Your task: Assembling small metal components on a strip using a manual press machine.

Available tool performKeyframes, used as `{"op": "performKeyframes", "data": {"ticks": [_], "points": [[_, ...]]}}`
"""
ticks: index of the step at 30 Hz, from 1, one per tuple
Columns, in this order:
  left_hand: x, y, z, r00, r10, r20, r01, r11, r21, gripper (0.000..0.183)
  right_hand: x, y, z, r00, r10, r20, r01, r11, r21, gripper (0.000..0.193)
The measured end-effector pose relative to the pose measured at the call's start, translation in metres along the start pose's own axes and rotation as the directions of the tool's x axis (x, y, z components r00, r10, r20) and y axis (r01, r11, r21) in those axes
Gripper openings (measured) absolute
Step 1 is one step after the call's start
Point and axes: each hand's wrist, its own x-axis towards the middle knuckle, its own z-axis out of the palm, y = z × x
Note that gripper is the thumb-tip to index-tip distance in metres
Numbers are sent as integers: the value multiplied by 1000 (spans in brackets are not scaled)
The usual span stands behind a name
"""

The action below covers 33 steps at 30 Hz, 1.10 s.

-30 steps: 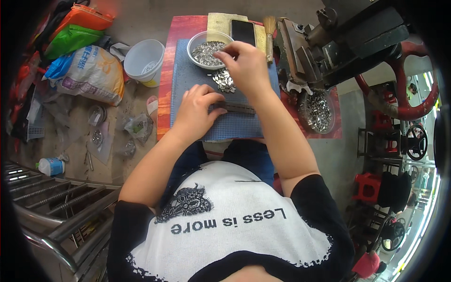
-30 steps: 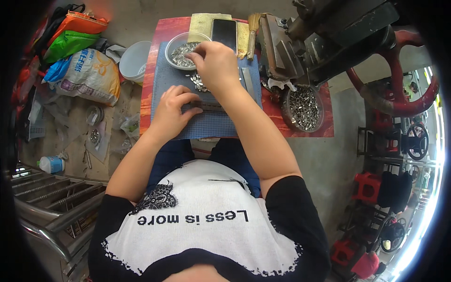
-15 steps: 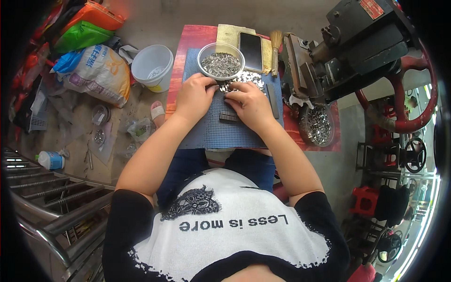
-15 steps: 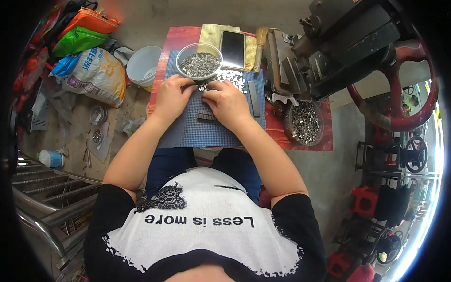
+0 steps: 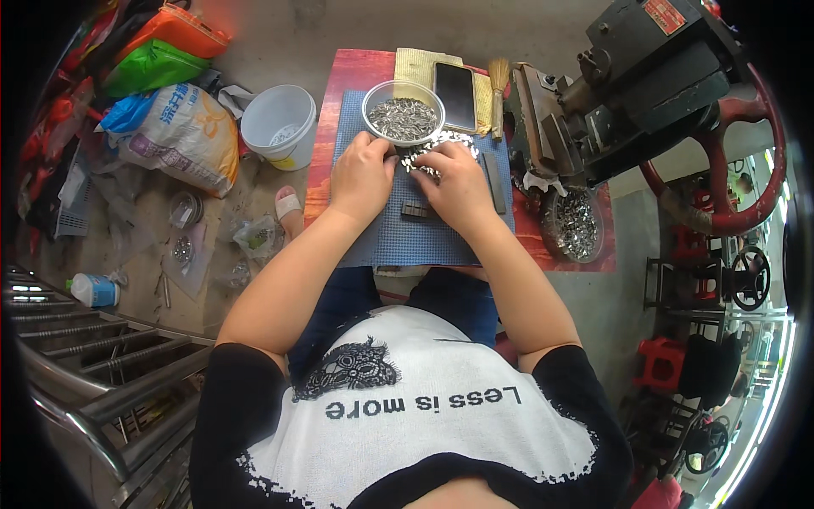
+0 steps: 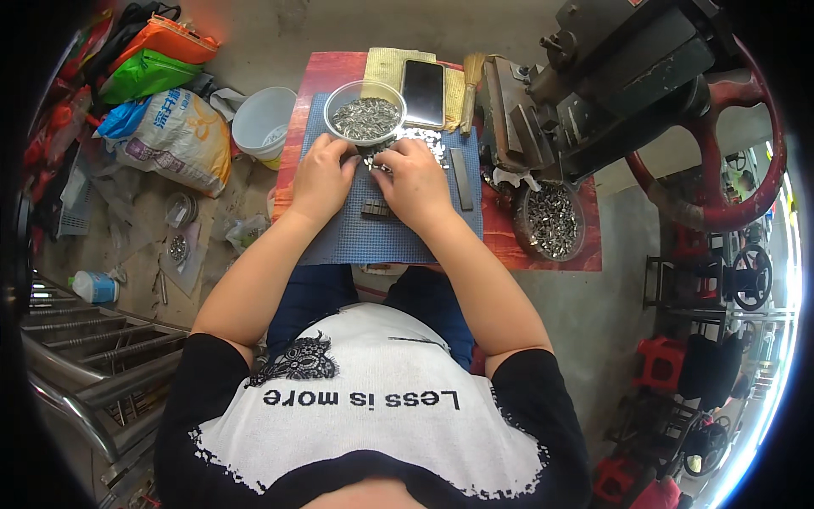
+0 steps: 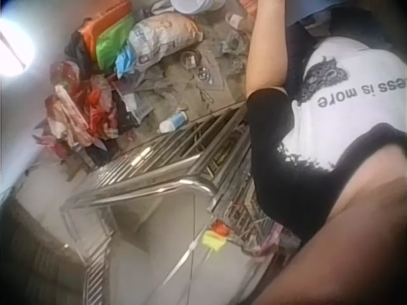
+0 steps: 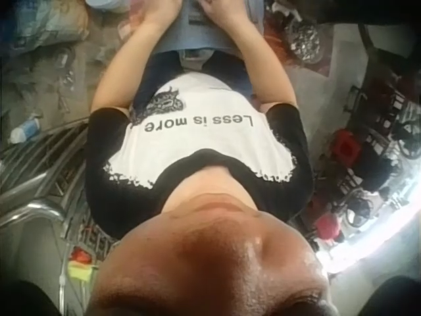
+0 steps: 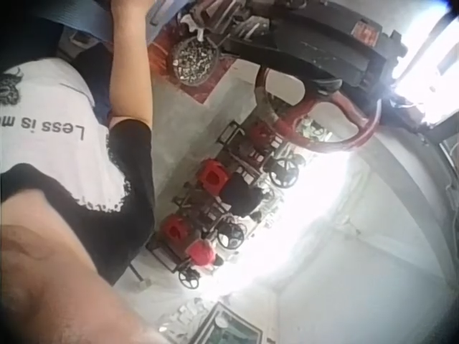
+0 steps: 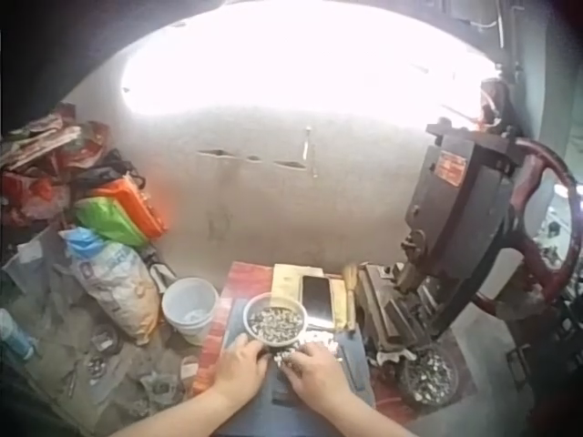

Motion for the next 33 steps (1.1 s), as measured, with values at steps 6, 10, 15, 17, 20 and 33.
{"op": "performKeyframes", "data": {"ticks": [6, 10, 15, 17, 20, 33], "points": [[-4, 3, 3, 994, 63, -92, -59, 997, 42, 14, 4, -1, 13, 999, 16, 49, -12, 996, -89, 15], [-12, 0, -6, 993, 98, -58, -100, 995, -28, 14, 0, 4, 1, 1000, -1, -9, 1, 1000, -2, 10], [-16, 1, -10, 994, 13, -104, -42, 956, -289, 10, -22, 7, -36, 969, 241, 56, -246, 961, 127, 13], [-17, 10, -14, 998, 6, -68, -27, 946, -322, 11, -32, 7, -46, 921, 364, 141, -386, 899, 204, 15], [-20, 20, -19, 996, -63, 64, 84, 905, -418, 11, -41, 1, -59, 933, 327, 152, -355, 905, 234, 18], [-18, 12, -9, 975, 154, 161, -133, 982, -134, 11, -63, 5, -62, 996, -16, 89, 6, 994, 111, 20]]}}
